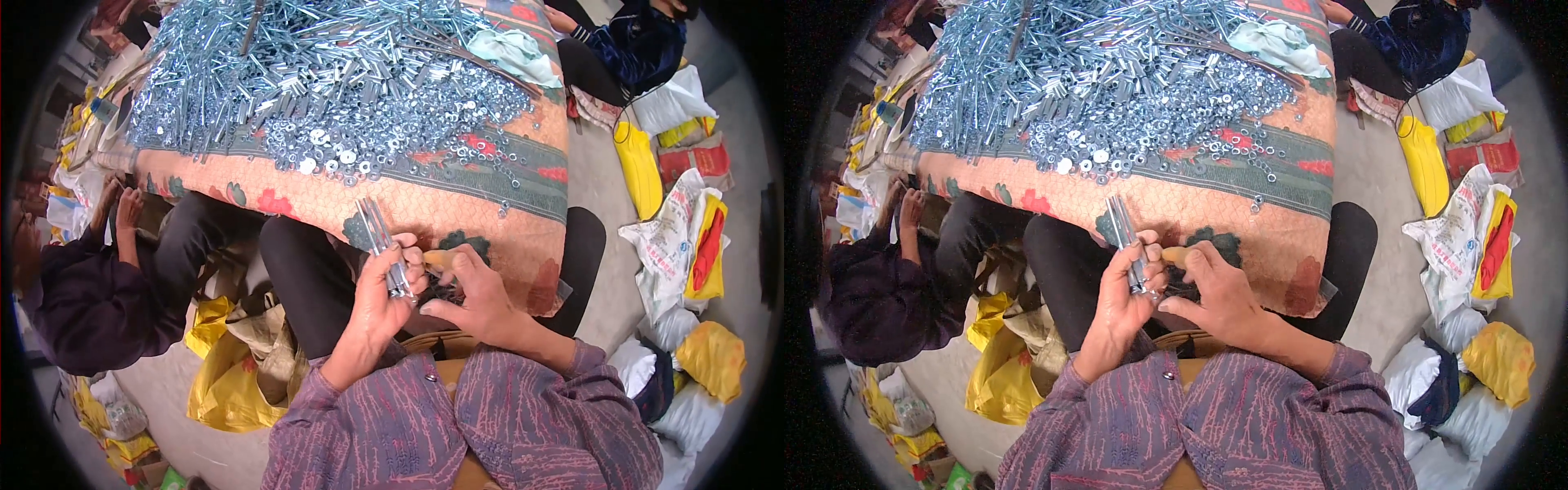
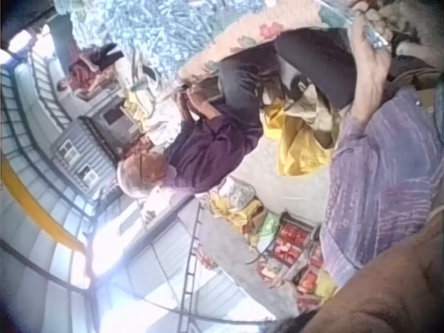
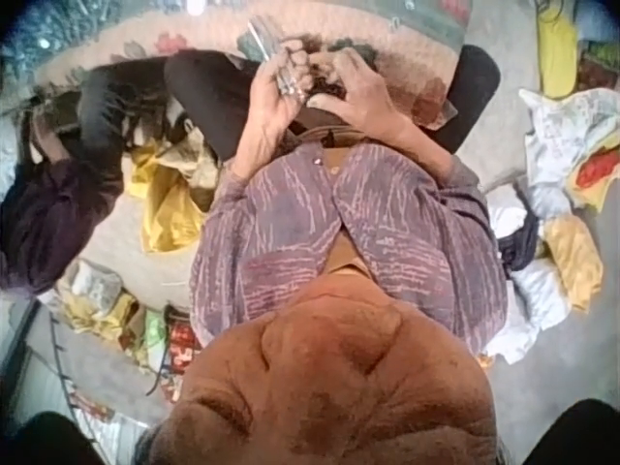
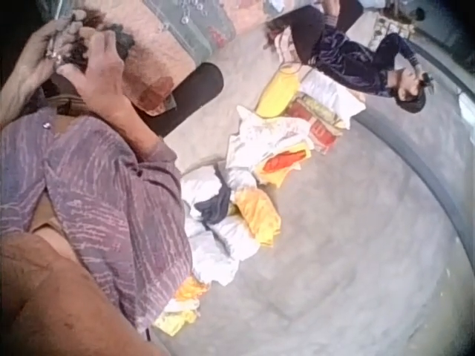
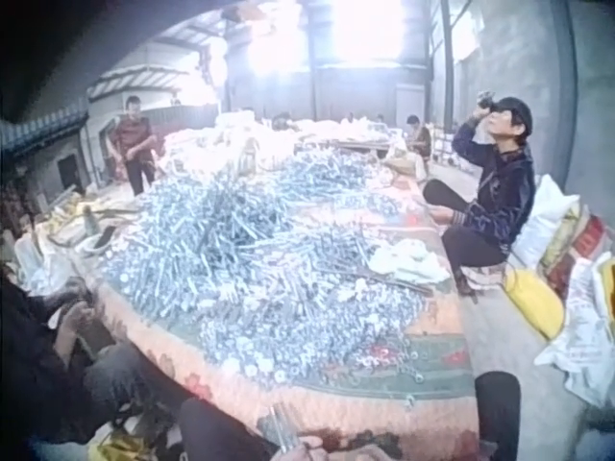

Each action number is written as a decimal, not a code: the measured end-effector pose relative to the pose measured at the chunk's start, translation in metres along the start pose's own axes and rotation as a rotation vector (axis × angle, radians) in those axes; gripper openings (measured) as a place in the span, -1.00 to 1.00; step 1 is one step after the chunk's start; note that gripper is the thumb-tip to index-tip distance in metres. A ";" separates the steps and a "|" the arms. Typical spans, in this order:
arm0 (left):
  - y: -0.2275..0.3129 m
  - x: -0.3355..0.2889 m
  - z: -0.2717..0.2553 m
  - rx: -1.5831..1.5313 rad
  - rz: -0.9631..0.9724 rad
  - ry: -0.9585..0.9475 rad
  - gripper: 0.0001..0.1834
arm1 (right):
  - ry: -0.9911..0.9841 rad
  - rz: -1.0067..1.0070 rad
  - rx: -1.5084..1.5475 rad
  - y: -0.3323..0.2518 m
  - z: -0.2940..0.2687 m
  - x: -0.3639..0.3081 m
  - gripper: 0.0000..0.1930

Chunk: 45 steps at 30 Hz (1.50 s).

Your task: The recorder is assembling washers and nuts onto long metal bolts at a workshop workstation.

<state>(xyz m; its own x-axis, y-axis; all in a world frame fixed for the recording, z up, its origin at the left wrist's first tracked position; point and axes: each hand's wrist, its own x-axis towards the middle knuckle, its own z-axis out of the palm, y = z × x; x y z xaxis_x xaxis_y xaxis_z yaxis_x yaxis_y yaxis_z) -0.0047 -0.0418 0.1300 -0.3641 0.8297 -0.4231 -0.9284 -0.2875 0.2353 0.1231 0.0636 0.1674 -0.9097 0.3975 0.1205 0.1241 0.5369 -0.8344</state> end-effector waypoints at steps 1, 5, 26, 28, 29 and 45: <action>-0.003 0.002 0.003 -0.033 0.007 0.029 -0.78 | 0.001 -0.004 -0.001 0.003 0.003 0.004 -0.46; -0.014 0.004 0.006 -0.055 -0.043 0.078 -0.78 | 0.125 -0.006 0.004 0.011 0.011 0.019 -0.45; -0.004 -0.011 -0.014 0.670 0.143 0.137 -0.76 | 0.226 0.034 -0.559 0.082 -0.042 0.107 -0.91; -0.004 -0.006 -0.016 0.676 0.175 0.144 -0.77 | 0.256 -0.032 -0.444 0.084 -0.053 0.111 -0.92; -0.003 -0.003 -0.017 0.685 0.209 0.155 -0.77 | 0.255 -0.038 -0.445 0.085 -0.054 0.114 -0.92; -0.027 -0.007 -0.041 0.811 0.197 0.012 -0.70 | 0.055 -0.057 -0.807 0.085 -0.041 0.132 -0.89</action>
<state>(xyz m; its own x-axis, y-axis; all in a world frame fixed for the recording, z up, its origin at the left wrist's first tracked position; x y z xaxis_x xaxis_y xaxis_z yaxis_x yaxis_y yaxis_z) 0.0198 -0.0593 0.0906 -0.5192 0.7939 -0.3166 -0.5083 0.0110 0.8611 0.0300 0.1919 0.1346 -0.9050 0.3784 0.1946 0.3452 0.9203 -0.1842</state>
